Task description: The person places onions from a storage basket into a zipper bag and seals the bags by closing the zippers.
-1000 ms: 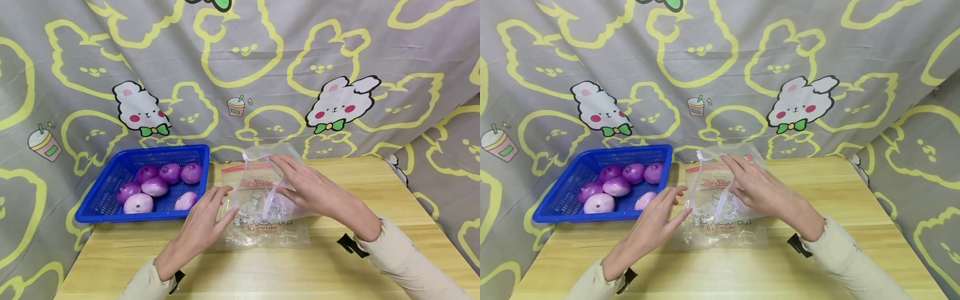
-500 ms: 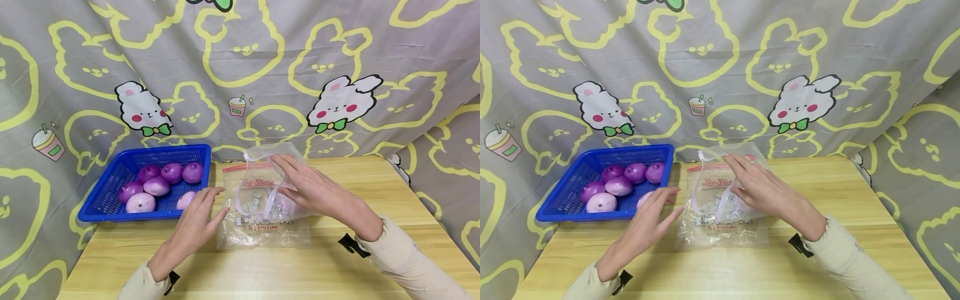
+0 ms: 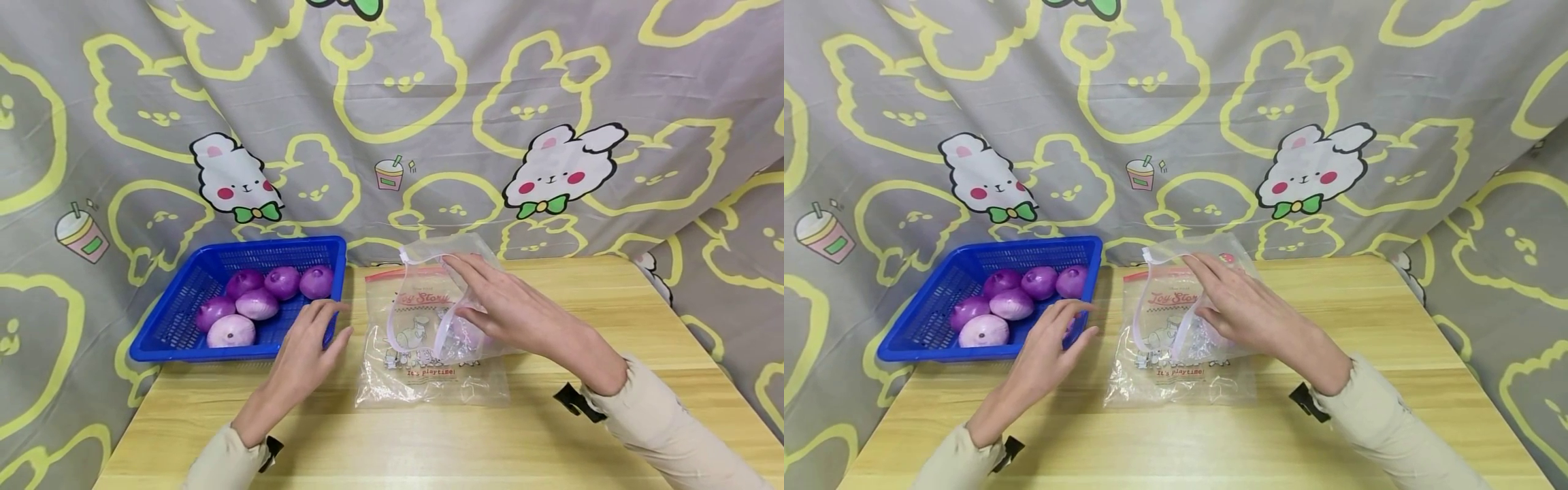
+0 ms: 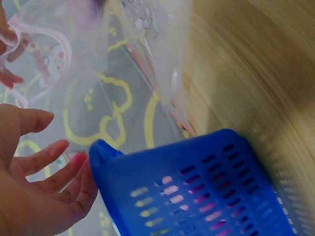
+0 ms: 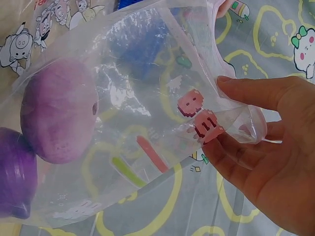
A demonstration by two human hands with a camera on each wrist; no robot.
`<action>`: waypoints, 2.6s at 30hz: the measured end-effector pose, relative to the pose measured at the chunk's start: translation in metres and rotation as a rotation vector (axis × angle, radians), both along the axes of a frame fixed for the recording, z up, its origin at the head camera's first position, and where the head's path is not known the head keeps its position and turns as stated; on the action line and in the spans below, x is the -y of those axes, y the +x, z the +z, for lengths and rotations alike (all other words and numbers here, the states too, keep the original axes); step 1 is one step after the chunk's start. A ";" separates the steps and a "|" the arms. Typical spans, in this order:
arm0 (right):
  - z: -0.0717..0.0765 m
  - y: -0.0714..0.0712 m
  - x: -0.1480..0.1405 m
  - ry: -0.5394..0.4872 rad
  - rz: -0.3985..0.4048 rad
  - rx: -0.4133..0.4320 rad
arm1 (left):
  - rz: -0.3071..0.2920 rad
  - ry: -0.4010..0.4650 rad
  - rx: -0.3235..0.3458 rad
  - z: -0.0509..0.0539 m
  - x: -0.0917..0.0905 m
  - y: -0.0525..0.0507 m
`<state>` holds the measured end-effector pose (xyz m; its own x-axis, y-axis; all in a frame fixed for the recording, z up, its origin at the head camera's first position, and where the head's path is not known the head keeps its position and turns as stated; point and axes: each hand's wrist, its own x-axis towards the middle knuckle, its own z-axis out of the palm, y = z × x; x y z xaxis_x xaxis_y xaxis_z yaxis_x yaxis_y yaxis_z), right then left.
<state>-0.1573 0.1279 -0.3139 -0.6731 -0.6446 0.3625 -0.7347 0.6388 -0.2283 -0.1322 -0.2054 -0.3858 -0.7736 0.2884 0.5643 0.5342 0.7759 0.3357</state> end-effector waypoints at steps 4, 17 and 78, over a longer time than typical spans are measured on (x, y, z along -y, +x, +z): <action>-0.002 0.000 -0.001 -0.003 0.002 -0.006 | 0.019 0.050 0.010 -0.003 0.010 -0.004; -0.003 -0.002 -0.001 -0.001 0.000 0.013 | 0.073 0.180 0.153 -0.007 0.044 -0.021; -0.008 0.001 -0.009 0.019 -0.048 0.049 | 0.110 -0.052 0.477 0.011 0.079 -0.050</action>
